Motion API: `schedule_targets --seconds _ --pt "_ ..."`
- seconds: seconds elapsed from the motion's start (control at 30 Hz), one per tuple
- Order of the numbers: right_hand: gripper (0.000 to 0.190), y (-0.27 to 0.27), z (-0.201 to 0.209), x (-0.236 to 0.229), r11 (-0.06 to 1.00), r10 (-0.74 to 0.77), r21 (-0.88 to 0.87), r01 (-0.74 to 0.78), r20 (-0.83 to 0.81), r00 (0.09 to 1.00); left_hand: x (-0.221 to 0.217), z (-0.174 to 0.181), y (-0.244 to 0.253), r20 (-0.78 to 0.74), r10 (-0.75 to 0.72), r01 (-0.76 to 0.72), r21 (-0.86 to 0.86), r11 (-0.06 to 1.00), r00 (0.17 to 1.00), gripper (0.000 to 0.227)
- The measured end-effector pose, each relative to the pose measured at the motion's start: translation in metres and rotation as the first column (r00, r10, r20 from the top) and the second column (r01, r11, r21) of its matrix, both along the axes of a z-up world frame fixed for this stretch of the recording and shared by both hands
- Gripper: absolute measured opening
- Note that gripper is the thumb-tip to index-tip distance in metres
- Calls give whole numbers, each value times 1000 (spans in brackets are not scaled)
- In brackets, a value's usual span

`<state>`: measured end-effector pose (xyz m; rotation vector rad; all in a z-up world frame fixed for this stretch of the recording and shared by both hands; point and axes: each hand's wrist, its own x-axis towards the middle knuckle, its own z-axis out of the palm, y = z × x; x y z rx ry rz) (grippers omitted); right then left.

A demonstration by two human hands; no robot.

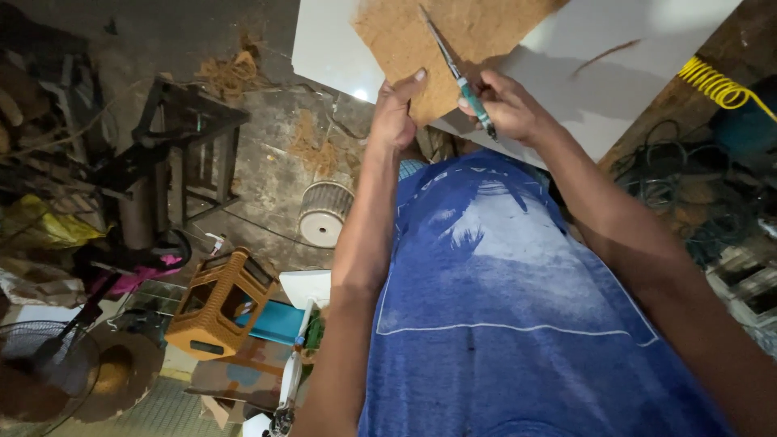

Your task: The person uses shears to cut a piece of brown coco fiber mat on a white table. They repeatedly trim the edges and separate smaller pieces from the main sheet, handling the material with both hands.

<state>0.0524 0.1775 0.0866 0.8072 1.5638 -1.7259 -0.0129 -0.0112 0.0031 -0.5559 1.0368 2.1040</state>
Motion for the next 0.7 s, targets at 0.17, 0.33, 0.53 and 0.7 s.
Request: schedule_targets --seconds 0.17,0.33,0.53,0.7 --pt "19 2 5 -1 998 47 30 -47 -16 999 3 -22 -7 -41 -64 62 -50 997 997 20" --pt "27 1 6 1 991 98 102 -91 -72 993 11 -45 -10 -24 -61 56 -187 981 998 30" --pt "23 -6 20 -12 995 29 88 -37 81 996 10 -24 -5 -107 -50 38 -114 993 993 40" --pt "21 -6 19 -13 993 41 104 -51 97 994 12 -34 -8 -115 -71 57 -122 991 991 31"
